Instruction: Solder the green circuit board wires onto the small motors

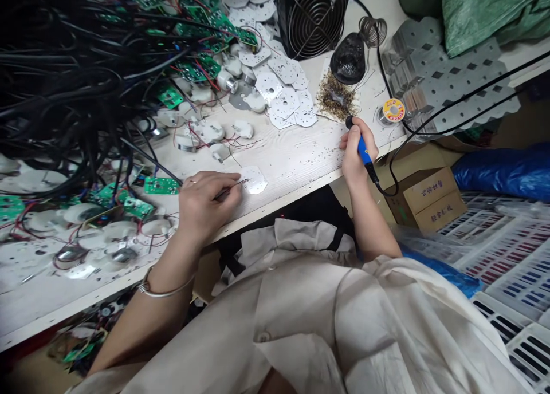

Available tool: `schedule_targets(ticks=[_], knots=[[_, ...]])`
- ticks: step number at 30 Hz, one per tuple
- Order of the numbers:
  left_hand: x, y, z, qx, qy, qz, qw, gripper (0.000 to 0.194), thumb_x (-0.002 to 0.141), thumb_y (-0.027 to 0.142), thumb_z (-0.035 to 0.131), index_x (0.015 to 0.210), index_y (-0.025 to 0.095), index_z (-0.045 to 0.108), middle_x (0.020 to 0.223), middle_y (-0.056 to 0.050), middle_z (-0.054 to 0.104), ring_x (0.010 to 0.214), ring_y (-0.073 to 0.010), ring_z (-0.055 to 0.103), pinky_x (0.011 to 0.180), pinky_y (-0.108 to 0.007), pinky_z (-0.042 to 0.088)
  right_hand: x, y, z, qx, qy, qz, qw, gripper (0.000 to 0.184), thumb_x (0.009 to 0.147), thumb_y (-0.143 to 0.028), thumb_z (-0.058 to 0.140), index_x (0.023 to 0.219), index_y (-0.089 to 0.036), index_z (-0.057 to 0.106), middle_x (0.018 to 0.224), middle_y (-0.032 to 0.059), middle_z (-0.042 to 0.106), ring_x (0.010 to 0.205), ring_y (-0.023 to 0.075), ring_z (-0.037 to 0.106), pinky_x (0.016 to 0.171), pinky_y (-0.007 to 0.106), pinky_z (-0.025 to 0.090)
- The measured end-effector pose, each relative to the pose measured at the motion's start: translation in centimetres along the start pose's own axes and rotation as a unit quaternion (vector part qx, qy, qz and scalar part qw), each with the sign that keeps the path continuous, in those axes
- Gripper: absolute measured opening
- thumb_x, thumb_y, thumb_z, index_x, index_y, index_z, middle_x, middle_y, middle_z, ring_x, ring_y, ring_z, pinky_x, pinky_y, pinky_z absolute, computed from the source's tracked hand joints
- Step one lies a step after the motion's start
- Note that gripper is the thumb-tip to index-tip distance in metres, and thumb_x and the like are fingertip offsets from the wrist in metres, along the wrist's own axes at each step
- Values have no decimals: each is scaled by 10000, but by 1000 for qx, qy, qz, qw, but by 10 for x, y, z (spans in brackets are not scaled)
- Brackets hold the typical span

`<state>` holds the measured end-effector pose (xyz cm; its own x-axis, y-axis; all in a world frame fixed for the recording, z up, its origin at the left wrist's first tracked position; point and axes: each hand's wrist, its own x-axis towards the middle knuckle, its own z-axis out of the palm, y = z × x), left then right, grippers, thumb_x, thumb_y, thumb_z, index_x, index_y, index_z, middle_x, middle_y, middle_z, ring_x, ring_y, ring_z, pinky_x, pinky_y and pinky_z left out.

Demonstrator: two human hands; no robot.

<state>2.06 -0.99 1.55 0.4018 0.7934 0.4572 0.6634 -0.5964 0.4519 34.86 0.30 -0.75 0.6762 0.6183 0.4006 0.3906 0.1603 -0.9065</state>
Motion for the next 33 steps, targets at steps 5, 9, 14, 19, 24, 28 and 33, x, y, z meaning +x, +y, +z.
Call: schedule_targets(ticks=[5,9,14,19,24,28,33], knots=[[-4,7,0,6,-6,-40,999,122,894,192,658,777,227,664,942,12,811,887,-209,744,831,-394,483,-17,-23,-1,85,20,-5,996,310,942,-524,587,978,-235,692,602,-66,567,419,71,531,404,212,427],[-6,8,2,-12,-22,-71,997,132,885,195,637,757,227,645,956,16,810,927,-206,735,873,-405,475,-63,-53,-4,143,-64,35,987,323,938,-500,588,812,-216,679,540,-79,515,337,57,472,313,192,302],[-5,8,3,-27,-32,-92,995,145,870,190,621,731,229,616,966,17,809,945,-209,729,941,-434,460,-109,-81,-3,126,-243,121,954,322,958,-512,578,870,-239,724,502,-69,589,373,93,550,379,223,414],[-3,9,1,-24,-66,-128,989,147,836,163,613,707,231,595,978,15,805,968,-215,727,976,-445,460,-116,-82,5,127,-290,130,940,317,960,-506,581,880,-245,741,494,-66,619,369,93,540,391,227,415],[-2,10,1,-24,-72,-135,988,153,827,144,606,700,228,593,966,23,801,971,-212,725,981,-444,472,-115,-80,5,98,-300,122,941,321,972,-499,564,895,-248,748,497,-70,623,378,90,554,420,229,443],[-3,9,2,-35,-63,-128,989,162,828,136,596,694,225,577,969,22,800,972,-213,718,973,-450,470,-115,-81,5,108,-308,117,938,275,977,-454,578,911,-254,755,517,-74,638,394,74,557,432,212,451],[-3,7,0,-36,-81,-130,988,154,827,151,604,695,224,576,976,25,796,978,-215,712,995,-463,460,-113,-83,7,98,-310,145,935,343,965,-519,573,899,-233,749,505,-68,629,378,75,545,415,212,446]])
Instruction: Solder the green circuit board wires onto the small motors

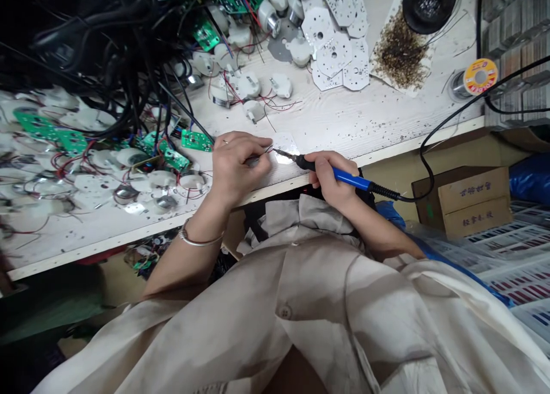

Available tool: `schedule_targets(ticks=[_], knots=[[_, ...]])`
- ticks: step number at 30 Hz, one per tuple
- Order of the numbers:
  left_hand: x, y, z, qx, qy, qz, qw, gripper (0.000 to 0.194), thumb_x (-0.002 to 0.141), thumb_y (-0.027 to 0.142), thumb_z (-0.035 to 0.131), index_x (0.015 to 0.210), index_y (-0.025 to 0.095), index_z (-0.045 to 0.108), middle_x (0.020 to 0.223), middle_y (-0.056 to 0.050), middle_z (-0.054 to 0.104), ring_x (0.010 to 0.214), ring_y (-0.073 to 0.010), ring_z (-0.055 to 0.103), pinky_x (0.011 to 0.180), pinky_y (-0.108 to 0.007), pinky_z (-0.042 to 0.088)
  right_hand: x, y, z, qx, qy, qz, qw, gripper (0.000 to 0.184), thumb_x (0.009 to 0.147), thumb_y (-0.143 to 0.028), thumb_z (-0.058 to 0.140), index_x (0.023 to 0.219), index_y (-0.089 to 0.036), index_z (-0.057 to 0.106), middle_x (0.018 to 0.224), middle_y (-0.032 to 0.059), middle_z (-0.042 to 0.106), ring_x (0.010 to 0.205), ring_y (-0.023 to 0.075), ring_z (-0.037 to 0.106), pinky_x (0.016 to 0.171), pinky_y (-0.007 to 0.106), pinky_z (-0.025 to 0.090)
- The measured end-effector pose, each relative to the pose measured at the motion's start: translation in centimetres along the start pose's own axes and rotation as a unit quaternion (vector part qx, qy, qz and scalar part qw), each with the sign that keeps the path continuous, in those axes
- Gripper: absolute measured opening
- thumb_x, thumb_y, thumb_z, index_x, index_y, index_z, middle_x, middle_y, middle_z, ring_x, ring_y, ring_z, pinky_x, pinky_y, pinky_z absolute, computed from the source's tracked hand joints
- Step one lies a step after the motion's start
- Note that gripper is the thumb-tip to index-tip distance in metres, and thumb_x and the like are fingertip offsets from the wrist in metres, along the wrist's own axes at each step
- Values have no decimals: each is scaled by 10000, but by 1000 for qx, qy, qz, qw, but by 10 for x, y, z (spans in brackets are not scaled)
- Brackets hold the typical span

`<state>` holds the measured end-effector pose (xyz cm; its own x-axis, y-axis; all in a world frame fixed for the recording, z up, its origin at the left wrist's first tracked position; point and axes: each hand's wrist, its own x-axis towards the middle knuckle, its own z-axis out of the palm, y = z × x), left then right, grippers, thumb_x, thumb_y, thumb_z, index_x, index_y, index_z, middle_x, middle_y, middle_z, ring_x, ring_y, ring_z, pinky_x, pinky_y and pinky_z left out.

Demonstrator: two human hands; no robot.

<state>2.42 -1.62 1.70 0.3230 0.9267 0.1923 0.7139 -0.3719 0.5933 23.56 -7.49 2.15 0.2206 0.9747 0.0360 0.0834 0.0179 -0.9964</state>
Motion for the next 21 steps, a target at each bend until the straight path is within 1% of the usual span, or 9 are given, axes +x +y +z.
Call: schedule_targets(ticks=[3,5,8,12,18,21], knots=[[0,-1,-1,-2,-12,-8,1000,150,831,166,606,695,230,595,972,26,795,984,-222,708,1010,-476,458,2,-1,2,24,27,15,999,391,942,-575,578,867,-227,740,469,-70,595,352,83,523,373,213,406],[1,-1,-2,-7,-10,-5,1000,153,831,169,607,693,233,597,972,28,796,982,-220,709,1015,-475,459,2,-1,3,37,36,18,999,400,930,-591,586,854,-229,737,452,-74,576,337,83,509,354,212,382],[1,0,-3,-9,-8,-4,1000,153,832,173,612,693,234,597,976,26,799,979,-218,711,1017,-472,457,2,-1,4,44,29,19,998,371,928,-572,604,855,-233,738,457,-76,580,333,78,504,351,206,377],[1,0,-4,-7,-17,-11,1000,144,831,179,617,699,237,608,978,26,797,990,-225,709,1034,-484,447,2,-1,4,56,49,9,997,379,933,-583,590,845,-241,730,453,-78,562,338,79,499,347,210,368],[0,0,-4,-14,-6,8,1000,152,830,181,605,689,233,582,992,28,800,983,-217,714,1014,-466,463,4,-2,6,50,43,15,998,394,935,-611,573,859,-251,714,482,-77,557,354,74,497,349,207,372],[0,1,-4,-7,-14,6,1000,151,828,173,600,688,231,589,1006,19,798,994,-218,713,1012,-463,475,5,-2,6,53,36,16,998,394,937,-609,572,860,-249,713,480,-77,558,351,72,492,350,207,376]])
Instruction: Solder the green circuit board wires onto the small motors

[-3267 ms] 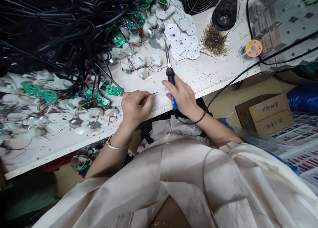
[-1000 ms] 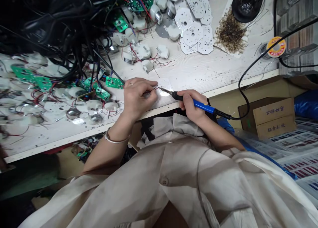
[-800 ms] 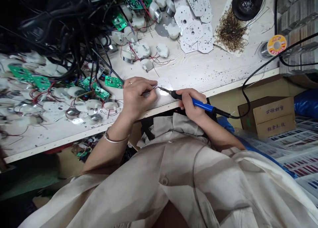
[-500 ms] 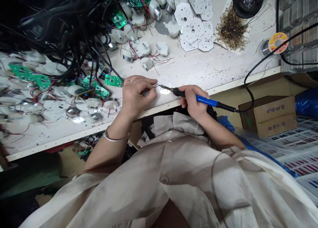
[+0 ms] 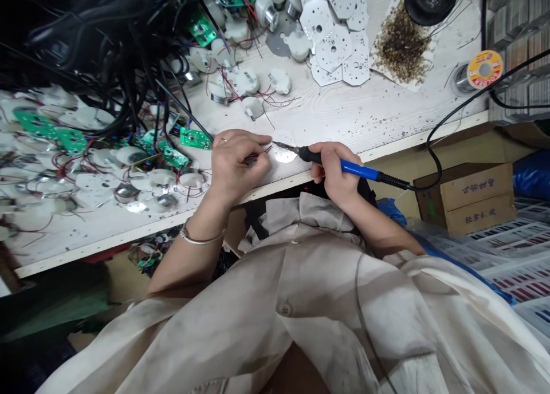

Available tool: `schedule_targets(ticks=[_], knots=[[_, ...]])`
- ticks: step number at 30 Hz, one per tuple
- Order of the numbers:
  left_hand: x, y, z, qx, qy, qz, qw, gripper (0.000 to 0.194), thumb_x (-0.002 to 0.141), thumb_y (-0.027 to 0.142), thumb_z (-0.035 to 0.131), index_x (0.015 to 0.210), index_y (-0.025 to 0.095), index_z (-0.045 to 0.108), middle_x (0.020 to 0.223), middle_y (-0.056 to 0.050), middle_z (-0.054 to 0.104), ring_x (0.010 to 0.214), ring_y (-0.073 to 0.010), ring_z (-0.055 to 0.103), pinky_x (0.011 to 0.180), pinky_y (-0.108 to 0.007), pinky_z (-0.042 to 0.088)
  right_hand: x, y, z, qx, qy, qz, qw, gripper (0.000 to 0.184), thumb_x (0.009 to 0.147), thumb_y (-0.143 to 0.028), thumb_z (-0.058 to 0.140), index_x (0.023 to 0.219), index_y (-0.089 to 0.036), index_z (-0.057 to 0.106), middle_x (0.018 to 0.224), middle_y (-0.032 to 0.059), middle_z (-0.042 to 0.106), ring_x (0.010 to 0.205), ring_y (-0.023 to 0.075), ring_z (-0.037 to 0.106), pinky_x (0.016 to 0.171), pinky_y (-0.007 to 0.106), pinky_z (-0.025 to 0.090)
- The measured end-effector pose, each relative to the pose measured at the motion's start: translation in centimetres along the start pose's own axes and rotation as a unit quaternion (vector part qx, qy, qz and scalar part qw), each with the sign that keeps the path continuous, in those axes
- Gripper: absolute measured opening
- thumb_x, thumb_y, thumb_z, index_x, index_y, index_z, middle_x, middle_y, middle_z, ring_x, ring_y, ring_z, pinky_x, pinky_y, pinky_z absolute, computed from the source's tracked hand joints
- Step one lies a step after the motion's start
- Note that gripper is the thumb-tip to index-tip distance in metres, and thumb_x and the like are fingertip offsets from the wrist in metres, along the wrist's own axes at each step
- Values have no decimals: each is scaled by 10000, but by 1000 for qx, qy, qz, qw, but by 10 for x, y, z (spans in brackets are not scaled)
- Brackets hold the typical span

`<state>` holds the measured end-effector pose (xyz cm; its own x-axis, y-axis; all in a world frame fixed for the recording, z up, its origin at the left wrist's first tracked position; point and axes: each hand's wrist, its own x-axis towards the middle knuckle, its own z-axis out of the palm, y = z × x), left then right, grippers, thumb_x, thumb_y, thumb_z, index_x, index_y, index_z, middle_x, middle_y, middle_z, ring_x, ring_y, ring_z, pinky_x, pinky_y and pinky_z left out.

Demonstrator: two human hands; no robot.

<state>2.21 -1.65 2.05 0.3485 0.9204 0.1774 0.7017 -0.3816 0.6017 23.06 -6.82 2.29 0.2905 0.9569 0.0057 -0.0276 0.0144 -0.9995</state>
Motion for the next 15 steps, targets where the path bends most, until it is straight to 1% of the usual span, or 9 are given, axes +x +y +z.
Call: schedule_targets(ticks=[3,6,10,15], knots=[[1,0,0,0,-8,-9,1000,143,808,157,601,685,229,594,1006,6,794,999,-222,708,997,-458,495,1,-1,0,-13,-13,12,1000,425,926,-641,567,861,-247,712,487,-74,575,352,75,499,356,212,386],[1,-1,0,4,-9,-4,1000,146,807,155,594,682,227,574,1000,5,792,999,-220,704,976,-445,508,2,-1,0,-23,-19,21,999,448,919,-663,563,864,-243,710,492,-73,588,356,75,504,363,214,392],[1,-1,0,6,-13,3,1000,156,822,160,574,685,231,552,996,7,789,1000,-213,701,954,-429,521,4,-3,1,-31,-34,29,999,450,919,-672,557,874,-249,704,497,-74,593,366,76,513,370,216,407],[1,-1,-1,-17,-6,5,1000,151,813,153,578,683,231,569,993,-3,794,987,-213,708,948,-424,544,6,-5,-1,-25,-48,32,998,437,919,-664,566,872,-252,705,506,-70,589,375,78,505,371,223,403]])
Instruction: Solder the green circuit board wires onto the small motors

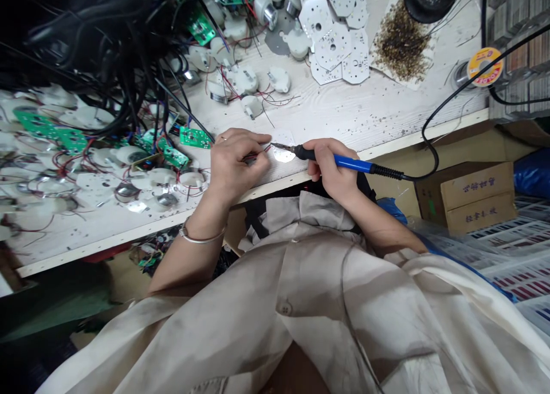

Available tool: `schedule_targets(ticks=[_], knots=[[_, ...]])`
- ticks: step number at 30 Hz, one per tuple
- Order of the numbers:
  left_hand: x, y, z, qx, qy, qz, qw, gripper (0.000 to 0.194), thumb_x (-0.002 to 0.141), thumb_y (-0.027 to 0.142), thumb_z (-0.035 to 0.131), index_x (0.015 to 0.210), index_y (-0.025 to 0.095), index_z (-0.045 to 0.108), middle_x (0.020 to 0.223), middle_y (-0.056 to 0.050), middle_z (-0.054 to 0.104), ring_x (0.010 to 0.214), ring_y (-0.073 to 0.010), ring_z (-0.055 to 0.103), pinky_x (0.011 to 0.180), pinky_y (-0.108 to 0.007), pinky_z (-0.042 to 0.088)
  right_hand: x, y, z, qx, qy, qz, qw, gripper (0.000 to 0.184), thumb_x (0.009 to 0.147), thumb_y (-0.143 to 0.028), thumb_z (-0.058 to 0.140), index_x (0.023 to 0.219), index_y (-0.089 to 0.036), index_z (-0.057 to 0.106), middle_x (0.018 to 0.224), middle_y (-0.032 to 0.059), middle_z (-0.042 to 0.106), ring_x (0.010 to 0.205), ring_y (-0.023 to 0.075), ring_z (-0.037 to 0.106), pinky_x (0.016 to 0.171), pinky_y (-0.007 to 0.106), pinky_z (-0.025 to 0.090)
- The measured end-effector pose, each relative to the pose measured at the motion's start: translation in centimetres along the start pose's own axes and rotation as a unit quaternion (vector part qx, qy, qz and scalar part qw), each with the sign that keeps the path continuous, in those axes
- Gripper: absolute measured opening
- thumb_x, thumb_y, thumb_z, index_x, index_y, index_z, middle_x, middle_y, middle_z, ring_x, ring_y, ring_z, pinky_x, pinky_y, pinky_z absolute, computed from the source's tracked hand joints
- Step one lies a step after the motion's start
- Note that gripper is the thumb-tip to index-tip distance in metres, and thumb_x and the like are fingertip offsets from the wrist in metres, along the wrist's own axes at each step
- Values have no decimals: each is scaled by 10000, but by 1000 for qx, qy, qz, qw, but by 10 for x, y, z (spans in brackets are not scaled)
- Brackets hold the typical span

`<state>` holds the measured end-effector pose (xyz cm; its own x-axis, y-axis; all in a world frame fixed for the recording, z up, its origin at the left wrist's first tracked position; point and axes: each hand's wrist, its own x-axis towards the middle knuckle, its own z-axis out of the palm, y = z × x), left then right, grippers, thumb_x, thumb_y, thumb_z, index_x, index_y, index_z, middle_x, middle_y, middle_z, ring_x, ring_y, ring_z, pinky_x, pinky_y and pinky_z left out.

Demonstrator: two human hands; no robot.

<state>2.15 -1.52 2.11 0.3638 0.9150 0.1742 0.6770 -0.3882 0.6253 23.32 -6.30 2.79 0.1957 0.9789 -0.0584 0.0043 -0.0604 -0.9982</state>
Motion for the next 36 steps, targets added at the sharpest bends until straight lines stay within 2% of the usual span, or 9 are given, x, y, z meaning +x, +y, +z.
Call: schedule_targets(ticks=[10,17,29,32,36], knots=[[1,0,-1,4,-17,-4,1000,160,832,160,556,691,234,545,990,0,786,999,-211,699,924,-417,553,1,4,-1,-4,14,-1,1000,459,928,-678,538,875,-257,711,496,-67,568,369,81,500,358,223,383],[0,-6,1,-16,18,40,999,133,814,150,582,701,221,587,972,1,792,956,-199,707,890,-391,563,1,-2,-1,2,-7,4,1000,438,917,-654,582,871,-239,714,492,-74,585,373,75,510,378,216,407],[0,-9,3,-23,35,62,997,130,805,129,595,711,218,605,975,4,795,936,-194,711,875,-380,560,2,1,-2,21,-13,-12,1000,395,937,-606,584,862,-243,720,492,-75,588,368,75,521,369,209,407],[0,-8,3,-24,33,59,997,128,798,118,599,717,218,604,976,4,794,940,-194,709,877,-383,560,2,3,-3,31,4,-32,999,406,949,-606,560,869,-235,705,494,-79,572,360,73,516,350,199,388],[-1,-7,2,-21,22,42,999,136,801,122,600,705,219,598,970,3,792,954,-199,709,887,-398,562,-4,6,-6,47,72,-95,992,366,993,-528,525,870,-227,693,491,-87,541,344,66,496,339,190,375]])
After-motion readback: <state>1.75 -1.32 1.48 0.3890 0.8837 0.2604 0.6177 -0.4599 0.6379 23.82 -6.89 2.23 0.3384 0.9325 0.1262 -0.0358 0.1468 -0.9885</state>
